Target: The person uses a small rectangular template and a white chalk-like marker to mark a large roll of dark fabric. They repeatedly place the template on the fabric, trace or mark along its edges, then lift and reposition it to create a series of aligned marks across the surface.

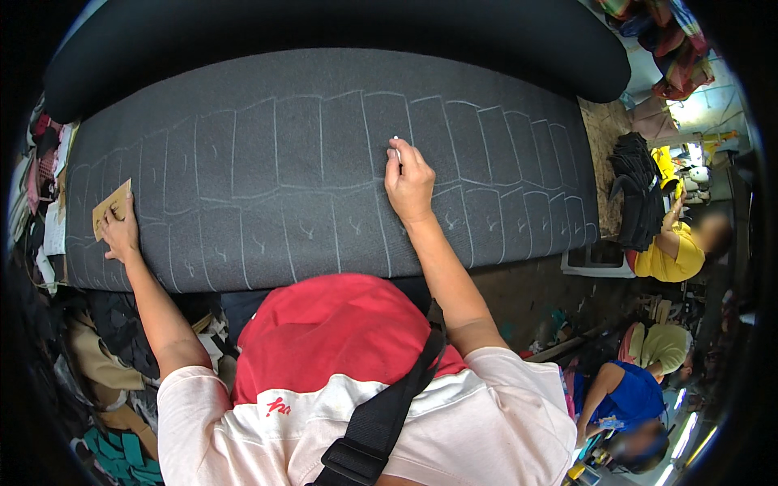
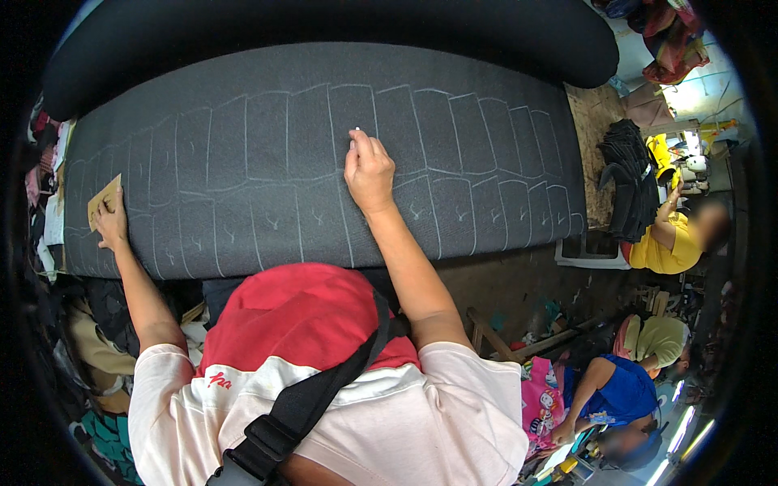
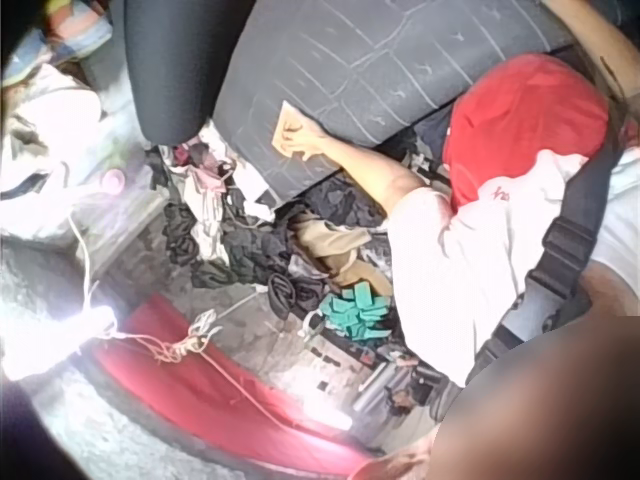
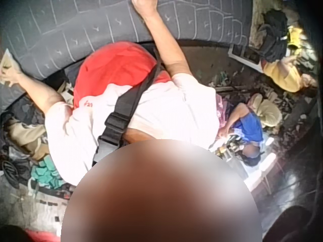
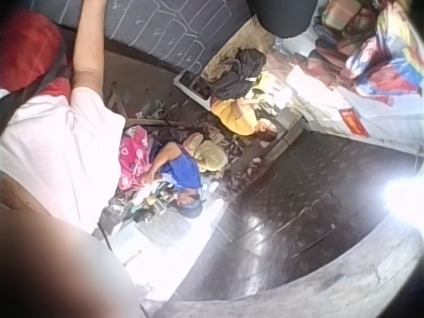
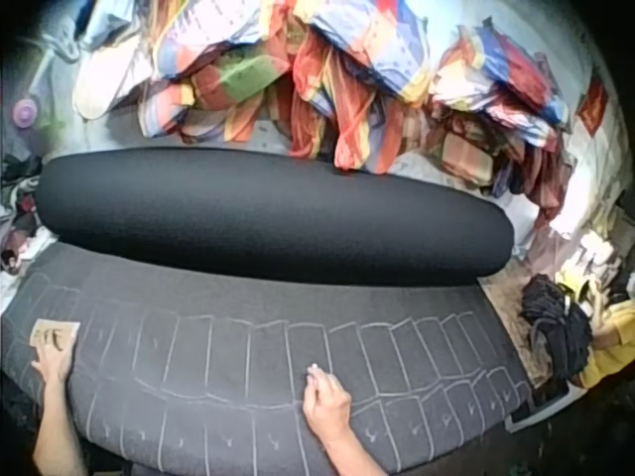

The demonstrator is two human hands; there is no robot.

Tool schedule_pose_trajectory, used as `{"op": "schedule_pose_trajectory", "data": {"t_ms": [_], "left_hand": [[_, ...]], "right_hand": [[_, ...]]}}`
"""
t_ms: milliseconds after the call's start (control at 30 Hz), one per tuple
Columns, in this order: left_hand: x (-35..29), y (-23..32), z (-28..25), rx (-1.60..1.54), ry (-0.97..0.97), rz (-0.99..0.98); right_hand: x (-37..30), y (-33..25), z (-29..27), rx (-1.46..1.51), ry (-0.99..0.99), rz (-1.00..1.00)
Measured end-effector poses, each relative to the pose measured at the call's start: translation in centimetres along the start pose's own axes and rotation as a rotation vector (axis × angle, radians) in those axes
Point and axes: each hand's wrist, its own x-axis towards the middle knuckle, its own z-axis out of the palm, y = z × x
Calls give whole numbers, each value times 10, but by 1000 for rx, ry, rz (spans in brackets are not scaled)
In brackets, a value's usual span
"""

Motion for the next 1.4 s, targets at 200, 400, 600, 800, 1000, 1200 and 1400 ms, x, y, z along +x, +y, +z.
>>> {"op": "schedule_pose_trajectory", "data": {"t_ms": [200,400,600,800,1000,1200,1400], "left_hand": [[-2,2,-2,17,4,-8],[-4,4,-3,25,5,-8],[-4,3,-5,0,-17,-4],[-3,2,-4,-5,-6,-2],[-8,6,-8,1,-8,-12],[-12,10,-17,8,-23,-16],[-10,9,-13,5,2,-12]], "right_hand": [[23,32,-54,21,89,229],[12,71,-82,-288,62,224],[-6,73,-80,-255,30,178],[35,101,-131,-190,84,322],[38,160,-164,-441,331,293],[-1,186,-146,-494,344,275],[-1,186,-147,-403,367,357]]}}
